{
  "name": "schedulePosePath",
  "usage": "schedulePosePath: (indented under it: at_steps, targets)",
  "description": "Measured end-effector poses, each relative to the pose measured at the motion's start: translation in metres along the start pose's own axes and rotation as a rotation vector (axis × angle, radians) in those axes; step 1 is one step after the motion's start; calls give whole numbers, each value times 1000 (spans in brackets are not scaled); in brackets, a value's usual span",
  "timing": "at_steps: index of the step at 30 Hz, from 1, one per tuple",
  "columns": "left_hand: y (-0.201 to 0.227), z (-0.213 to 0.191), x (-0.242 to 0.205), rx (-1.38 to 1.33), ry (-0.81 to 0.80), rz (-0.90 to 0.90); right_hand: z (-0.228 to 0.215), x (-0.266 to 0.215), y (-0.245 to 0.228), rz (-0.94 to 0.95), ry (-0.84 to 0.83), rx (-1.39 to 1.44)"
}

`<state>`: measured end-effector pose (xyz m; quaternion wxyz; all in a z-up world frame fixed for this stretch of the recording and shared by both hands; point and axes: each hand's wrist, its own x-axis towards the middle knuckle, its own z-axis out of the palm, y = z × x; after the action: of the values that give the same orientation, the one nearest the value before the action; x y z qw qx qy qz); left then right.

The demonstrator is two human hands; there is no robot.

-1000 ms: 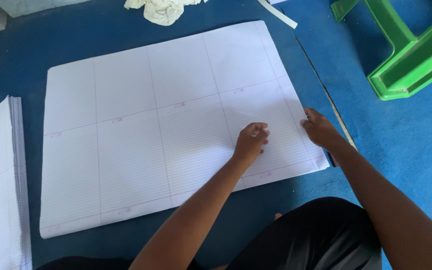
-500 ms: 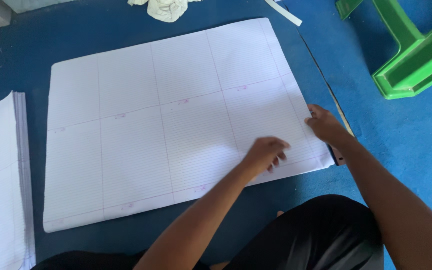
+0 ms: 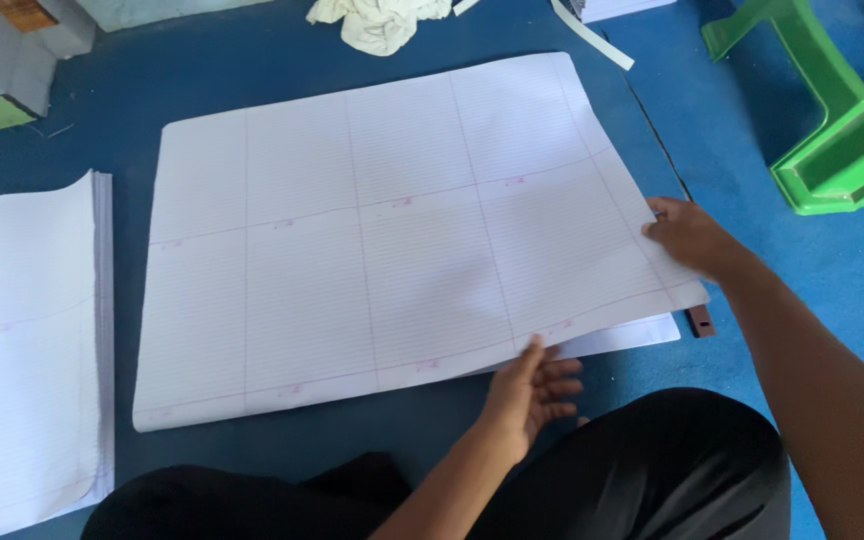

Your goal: The person folds large lined paper sheets in half using a small wooden block to press and crease the fold. They repeat this process on multiple sheets, stacking the folded sheets to the side.

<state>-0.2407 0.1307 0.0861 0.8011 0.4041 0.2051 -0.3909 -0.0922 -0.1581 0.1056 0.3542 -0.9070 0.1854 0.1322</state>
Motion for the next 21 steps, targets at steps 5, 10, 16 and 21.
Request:
schedulePosePath:
  at_steps: [5, 10, 16, 21]
  targets:
    - [0, -24, -17, -335, 281, 147, 1, 4, 6, -36, 9, -34]
    - [11, -72, -27, -492, 460, 235, 9, 8, 14, 4, 28, -65]
    - [34, -158, -36, -580, 531, 282, 21, 15, 23, 62, 64, -77]
    - [54, -229, -49, -549, 616, 339, 23, 19, 28, 26, 57, -75]
